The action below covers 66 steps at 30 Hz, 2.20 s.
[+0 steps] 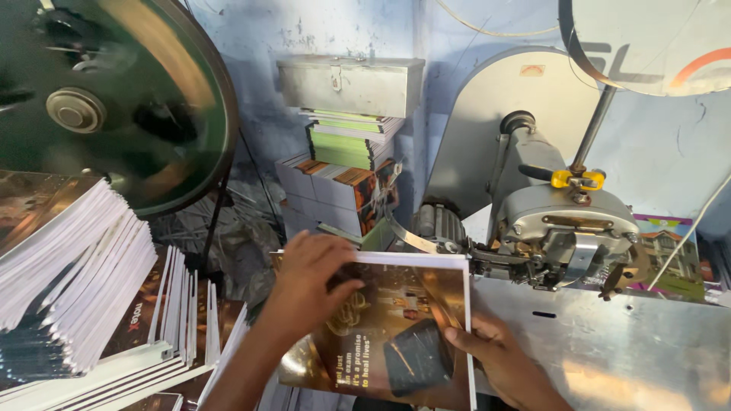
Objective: The person repeatedly picks up a book from a stack, places it into a binding machine, and removes it after processing. The person stacks the processed books on a separate pile. The task involves handling books and operating a binding machine.
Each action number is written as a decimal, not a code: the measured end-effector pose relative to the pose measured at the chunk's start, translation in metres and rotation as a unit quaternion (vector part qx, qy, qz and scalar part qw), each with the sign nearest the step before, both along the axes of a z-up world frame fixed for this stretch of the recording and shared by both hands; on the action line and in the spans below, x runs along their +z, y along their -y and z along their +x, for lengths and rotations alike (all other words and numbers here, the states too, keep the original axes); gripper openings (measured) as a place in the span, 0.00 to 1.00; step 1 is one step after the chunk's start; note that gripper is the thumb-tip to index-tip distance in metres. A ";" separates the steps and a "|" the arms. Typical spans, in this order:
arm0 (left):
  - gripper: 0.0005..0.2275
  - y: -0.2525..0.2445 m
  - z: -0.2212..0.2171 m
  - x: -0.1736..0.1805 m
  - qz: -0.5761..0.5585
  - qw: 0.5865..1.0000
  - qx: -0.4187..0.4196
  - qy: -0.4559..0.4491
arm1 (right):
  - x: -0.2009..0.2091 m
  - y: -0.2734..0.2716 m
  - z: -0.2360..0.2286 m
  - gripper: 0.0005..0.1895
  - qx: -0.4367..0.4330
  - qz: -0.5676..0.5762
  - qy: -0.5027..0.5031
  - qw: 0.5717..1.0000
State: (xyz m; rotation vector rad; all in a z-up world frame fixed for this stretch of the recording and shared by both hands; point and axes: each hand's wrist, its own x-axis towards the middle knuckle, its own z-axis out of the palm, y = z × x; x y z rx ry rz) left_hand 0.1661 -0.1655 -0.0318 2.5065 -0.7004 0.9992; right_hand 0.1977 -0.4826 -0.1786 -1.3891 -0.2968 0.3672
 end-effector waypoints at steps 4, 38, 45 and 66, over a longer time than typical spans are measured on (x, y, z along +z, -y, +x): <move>0.18 -0.043 -0.001 0.003 -0.004 0.994 0.078 -0.081 | -0.001 0.010 -0.004 0.21 -0.023 -0.002 -0.009 1.000; 0.27 -0.135 -0.070 -0.146 -0.741 0.564 -0.047 -0.362 | 0.069 -0.045 -0.009 0.30 0.072 -0.014 0.158 0.985; 0.25 -0.151 -0.076 -0.138 -0.740 0.563 -0.063 -0.364 | 0.098 -0.043 -0.023 0.27 0.035 -0.179 0.599 0.779; 0.29 -0.179 -0.080 -0.043 -0.544 0.725 0.081 -0.413 | 0.076 -0.104 0.005 0.17 0.119 0.004 0.309 0.944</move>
